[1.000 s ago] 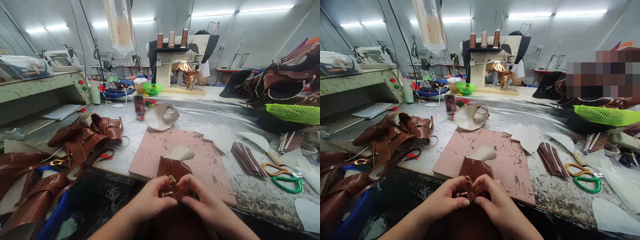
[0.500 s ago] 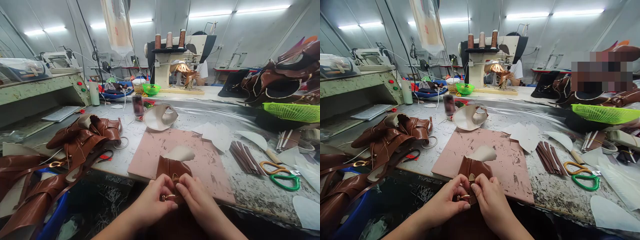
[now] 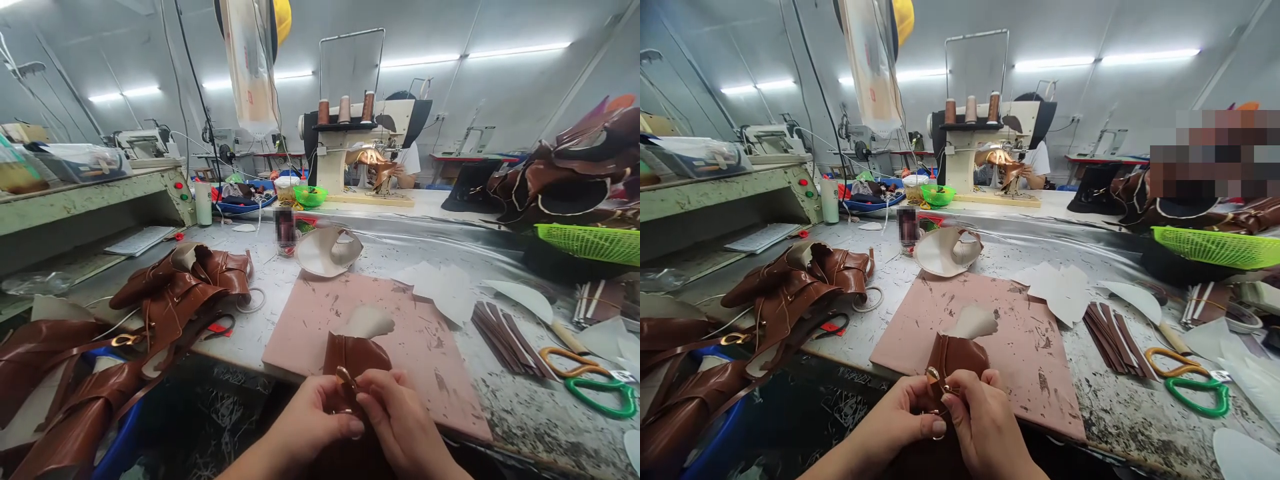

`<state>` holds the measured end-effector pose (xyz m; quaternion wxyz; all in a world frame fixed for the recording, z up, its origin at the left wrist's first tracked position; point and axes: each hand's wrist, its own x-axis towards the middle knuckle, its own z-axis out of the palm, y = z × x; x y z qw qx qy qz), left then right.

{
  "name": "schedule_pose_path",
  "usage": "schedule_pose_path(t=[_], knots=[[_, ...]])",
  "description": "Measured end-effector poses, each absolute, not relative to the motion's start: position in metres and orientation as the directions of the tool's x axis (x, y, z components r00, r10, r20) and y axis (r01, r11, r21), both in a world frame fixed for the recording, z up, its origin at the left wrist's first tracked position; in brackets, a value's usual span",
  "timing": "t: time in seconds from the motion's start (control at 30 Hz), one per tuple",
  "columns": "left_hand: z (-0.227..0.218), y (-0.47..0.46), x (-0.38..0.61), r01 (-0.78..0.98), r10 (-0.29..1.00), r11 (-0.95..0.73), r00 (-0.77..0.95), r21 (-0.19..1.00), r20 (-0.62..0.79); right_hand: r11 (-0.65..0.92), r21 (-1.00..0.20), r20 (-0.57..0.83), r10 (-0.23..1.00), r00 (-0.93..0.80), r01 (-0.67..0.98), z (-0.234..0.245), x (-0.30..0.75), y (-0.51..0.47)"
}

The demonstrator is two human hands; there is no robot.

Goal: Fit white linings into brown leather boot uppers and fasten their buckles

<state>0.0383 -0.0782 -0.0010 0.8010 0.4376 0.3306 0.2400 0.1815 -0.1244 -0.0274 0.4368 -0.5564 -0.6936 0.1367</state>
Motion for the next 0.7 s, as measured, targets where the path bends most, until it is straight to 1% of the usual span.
schedule_pose_path(t=[0.07,0.17,0.27,0.33,0.4,0.47,0.5,0.53,0.57,0.6,0.67,0.7], knots=[[-0.001,-0.081,0.04,-0.146,0.702,0.523,0.632,0.84,-0.328,0.325,-0.677,0.475,0.879,0.054,0.661,-0.031,0.182,-0.125],[-0.001,-0.08,0.04,-0.166,0.752,0.526,0.549,0.834,-0.365,0.303,-0.689,0.496,0.859,0.124,0.658,-0.035,0.19,-0.127],[-0.002,-0.072,0.03,-0.115,0.743,0.495,0.569,0.861,-0.352,0.201,-0.765,0.422,0.874,0.241,0.612,-0.038,0.21,-0.127],[-0.002,-0.063,0.019,-0.034,0.741,0.418,0.592,0.908,-0.318,0.092,-0.819,0.346,0.866,0.36,0.566,-0.038,0.229,-0.122],[0.001,-0.054,0.009,0.069,0.81,0.264,0.525,0.962,-0.26,0.005,-0.856,0.27,0.857,0.439,0.517,-0.035,0.248,-0.111],[0.009,-0.048,0.004,0.191,0.904,0.046,0.411,0.981,-0.122,-0.041,-0.868,0.181,0.902,0.392,0.495,-0.033,0.26,-0.096],[0.015,-0.047,0.005,0.249,0.922,-0.066,0.384,0.966,-0.036,-0.055,-0.867,0.13,0.935,0.33,0.496,-0.032,0.262,-0.087],[0.021,-0.047,0.009,0.301,0.912,-0.175,0.407,0.937,0.04,-0.056,-0.865,0.085,0.963,0.256,0.498,-0.032,0.262,-0.079],[0.027,-0.049,0.015,0.344,0.871,-0.283,0.482,0.895,0.09,-0.028,-0.867,0.068,0.982,0.174,0.497,-0.033,0.258,-0.07],[0.032,-0.05,0.023,0.372,0.8,-0.388,0.591,0.843,0.107,0.025,-0.873,0.08,0.993,0.091,0.487,-0.034,0.253,-0.063],[0.035,-0.054,0.039,0.401,0.636,-0.572,0.768,0.715,0.078,0.164,-0.881,0.162,0.986,-0.042,0.444,-0.036,0.239,-0.05],[0.033,-0.055,0.046,0.423,0.587,-0.647,0.807,0.635,0.06,0.23,-0.878,0.211,0.973,-0.092,0.419,-0.037,0.233,-0.046]])
